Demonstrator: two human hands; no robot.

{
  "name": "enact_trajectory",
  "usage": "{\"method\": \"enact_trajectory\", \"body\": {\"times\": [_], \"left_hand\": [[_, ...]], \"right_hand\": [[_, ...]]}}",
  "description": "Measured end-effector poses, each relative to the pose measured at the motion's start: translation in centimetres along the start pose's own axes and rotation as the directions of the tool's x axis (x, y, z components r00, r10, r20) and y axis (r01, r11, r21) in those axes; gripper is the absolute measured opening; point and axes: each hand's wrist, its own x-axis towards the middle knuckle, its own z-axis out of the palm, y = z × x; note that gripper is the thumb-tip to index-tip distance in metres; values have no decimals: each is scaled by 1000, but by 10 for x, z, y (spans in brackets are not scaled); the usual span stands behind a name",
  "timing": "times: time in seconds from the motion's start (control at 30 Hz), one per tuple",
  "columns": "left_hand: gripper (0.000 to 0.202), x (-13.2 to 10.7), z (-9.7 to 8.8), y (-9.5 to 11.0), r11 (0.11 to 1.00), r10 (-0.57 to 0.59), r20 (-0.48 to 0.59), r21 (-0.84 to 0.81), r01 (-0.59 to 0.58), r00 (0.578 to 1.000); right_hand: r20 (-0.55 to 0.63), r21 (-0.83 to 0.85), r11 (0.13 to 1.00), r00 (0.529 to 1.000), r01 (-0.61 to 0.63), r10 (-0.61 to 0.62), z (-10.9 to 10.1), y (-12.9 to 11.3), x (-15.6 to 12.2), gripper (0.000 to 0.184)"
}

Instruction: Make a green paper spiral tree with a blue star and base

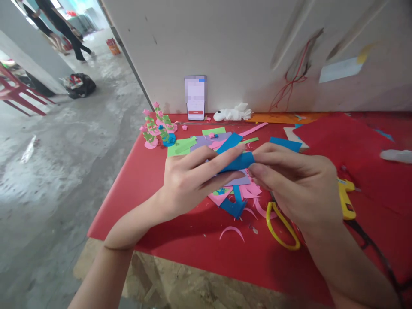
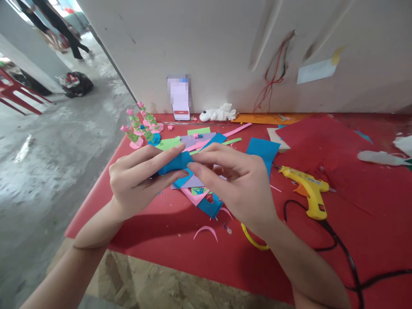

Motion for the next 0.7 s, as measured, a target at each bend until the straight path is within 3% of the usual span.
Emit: {"method": "enact_trajectory", "body": {"times": [0.33,0.47,0.7], "left_hand": [[14,4,-7,2,987,84,35,-141,-79,996],[11,5,-11,6,968,34,94,-250,-10,995],[17,3,-16,11,904,-73,209,-398,153,975]], "right_hand": [[56,-181,949,966,258,-252,0,-9,-5,22],[16,-307,899,946,313,-324,1,-12,-6,22],[-13,-349,894,953,280,-304,5,-14,-7,17]]}}
